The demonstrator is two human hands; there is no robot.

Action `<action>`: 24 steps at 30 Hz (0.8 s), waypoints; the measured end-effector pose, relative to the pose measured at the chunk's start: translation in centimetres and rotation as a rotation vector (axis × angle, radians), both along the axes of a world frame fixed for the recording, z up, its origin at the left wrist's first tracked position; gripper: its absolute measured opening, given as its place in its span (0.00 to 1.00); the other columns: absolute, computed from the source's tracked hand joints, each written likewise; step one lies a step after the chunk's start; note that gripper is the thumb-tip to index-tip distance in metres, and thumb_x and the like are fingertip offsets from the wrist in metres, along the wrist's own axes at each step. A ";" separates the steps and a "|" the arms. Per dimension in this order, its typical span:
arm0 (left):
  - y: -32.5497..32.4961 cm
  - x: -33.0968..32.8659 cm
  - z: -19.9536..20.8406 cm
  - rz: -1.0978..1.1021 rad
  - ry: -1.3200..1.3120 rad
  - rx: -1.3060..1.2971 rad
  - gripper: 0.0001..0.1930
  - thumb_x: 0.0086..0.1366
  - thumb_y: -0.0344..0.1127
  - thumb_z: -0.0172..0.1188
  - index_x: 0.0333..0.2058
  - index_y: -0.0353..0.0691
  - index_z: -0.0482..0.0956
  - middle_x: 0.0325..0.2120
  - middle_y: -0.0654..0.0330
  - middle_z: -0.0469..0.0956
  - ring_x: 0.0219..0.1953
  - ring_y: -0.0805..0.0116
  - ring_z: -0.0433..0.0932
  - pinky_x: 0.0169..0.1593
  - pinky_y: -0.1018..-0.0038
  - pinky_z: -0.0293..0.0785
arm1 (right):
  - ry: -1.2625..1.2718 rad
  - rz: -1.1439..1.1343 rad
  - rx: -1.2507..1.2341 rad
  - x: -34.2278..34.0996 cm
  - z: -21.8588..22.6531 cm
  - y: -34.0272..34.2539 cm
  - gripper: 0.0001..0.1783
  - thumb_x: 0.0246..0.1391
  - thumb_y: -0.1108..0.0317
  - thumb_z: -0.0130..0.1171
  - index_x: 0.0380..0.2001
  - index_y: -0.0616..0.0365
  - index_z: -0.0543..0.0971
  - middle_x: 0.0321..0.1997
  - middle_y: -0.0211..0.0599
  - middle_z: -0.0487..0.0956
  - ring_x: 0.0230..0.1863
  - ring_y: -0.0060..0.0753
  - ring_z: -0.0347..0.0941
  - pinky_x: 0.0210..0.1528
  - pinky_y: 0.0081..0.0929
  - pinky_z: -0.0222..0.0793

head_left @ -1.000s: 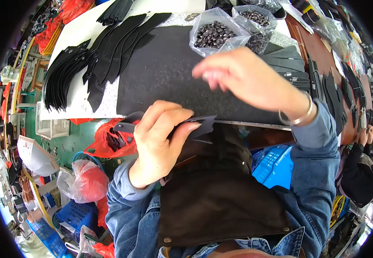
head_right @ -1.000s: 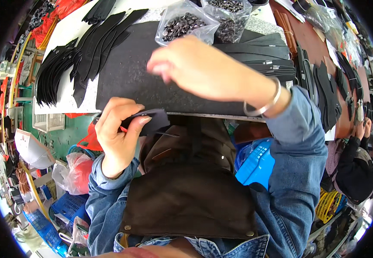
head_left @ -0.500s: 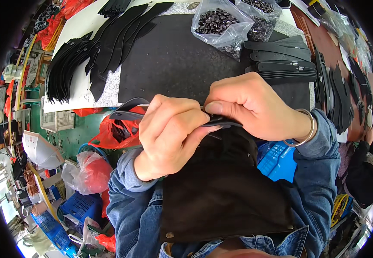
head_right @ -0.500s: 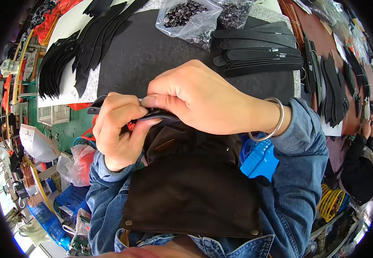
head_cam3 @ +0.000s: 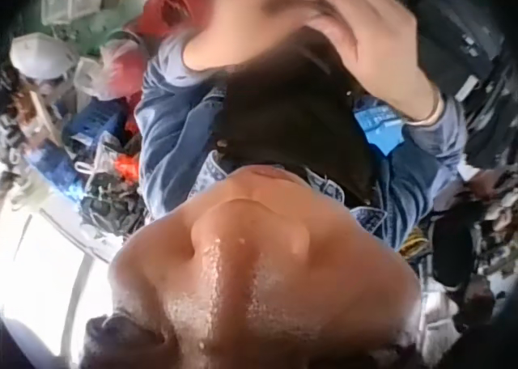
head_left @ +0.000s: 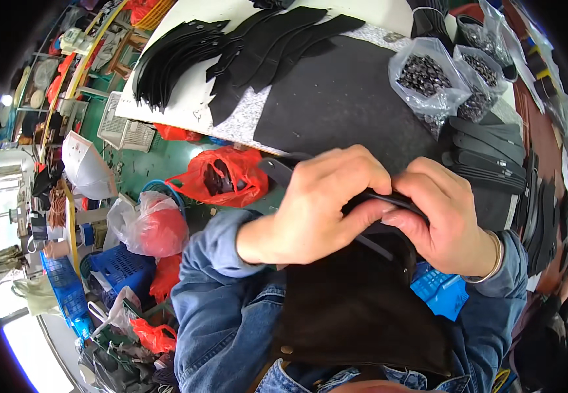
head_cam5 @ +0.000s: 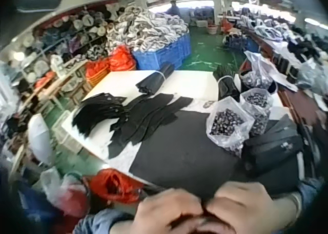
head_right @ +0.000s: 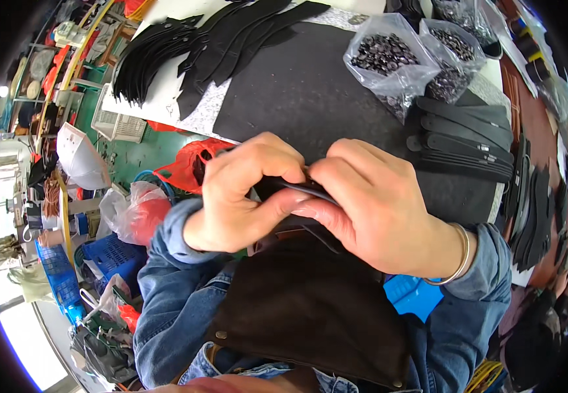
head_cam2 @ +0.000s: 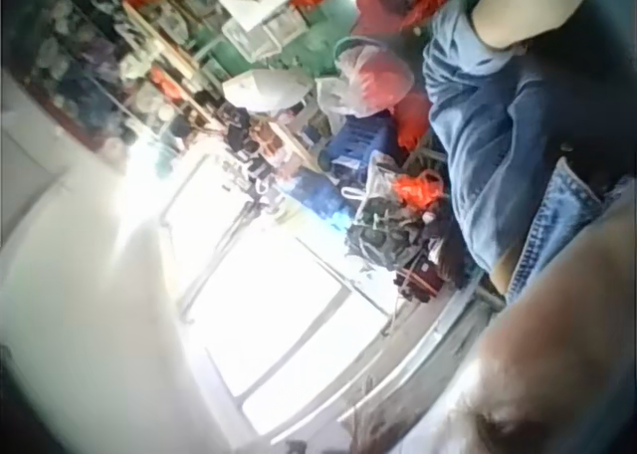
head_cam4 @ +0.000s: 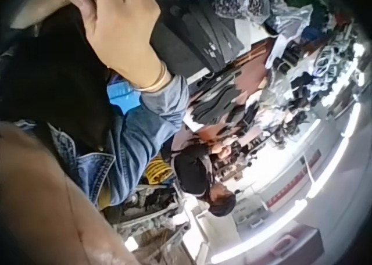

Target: Manually attaching small fasteners to fabric components at an assembly station.

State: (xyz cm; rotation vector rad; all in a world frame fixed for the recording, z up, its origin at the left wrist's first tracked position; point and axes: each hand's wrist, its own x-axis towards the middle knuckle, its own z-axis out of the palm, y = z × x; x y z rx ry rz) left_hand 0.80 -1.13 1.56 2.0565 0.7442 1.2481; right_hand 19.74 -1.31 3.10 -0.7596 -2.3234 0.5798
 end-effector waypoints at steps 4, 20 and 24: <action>6.3 -4.3 3.8 0.266 0.301 0.524 0.10 0.45 0.20 0.64 0.27 0.35 0.74 0.23 0.59 0.74 0.23 0.71 0.71 0.29 0.79 0.68 | 0.100 -0.051 -0.112 1.6 1.0 1.6 0.37 0.40 0.59 0.65 0.52 0.66 0.64 0.47 0.47 0.70 0.32 0.37 0.67 0.34 0.29 0.66; 18.5 -12.9 -3.4 0.792 1.033 0.220 0.20 0.48 0.51 0.64 0.31 0.40 0.77 0.31 0.54 0.74 0.39 0.53 0.74 0.38 0.61 0.70 | 0.127 -0.414 -0.218 7.2 -0.2 1.1 0.24 0.40 0.79 0.56 0.46 0.64 0.70 0.52 0.42 0.68 0.34 0.26 0.66 0.40 0.23 0.62; 18.1 -12.0 -4.6 0.796 0.988 -0.067 0.19 0.48 0.50 0.64 0.22 0.39 0.73 0.24 0.50 0.75 0.29 0.52 0.76 0.34 0.63 0.71 | 0.061 -0.537 -0.092 8.8 -0.1 1.2 0.21 0.40 0.80 0.56 0.43 0.62 0.72 0.51 0.39 0.69 0.34 0.25 0.66 0.39 0.21 0.62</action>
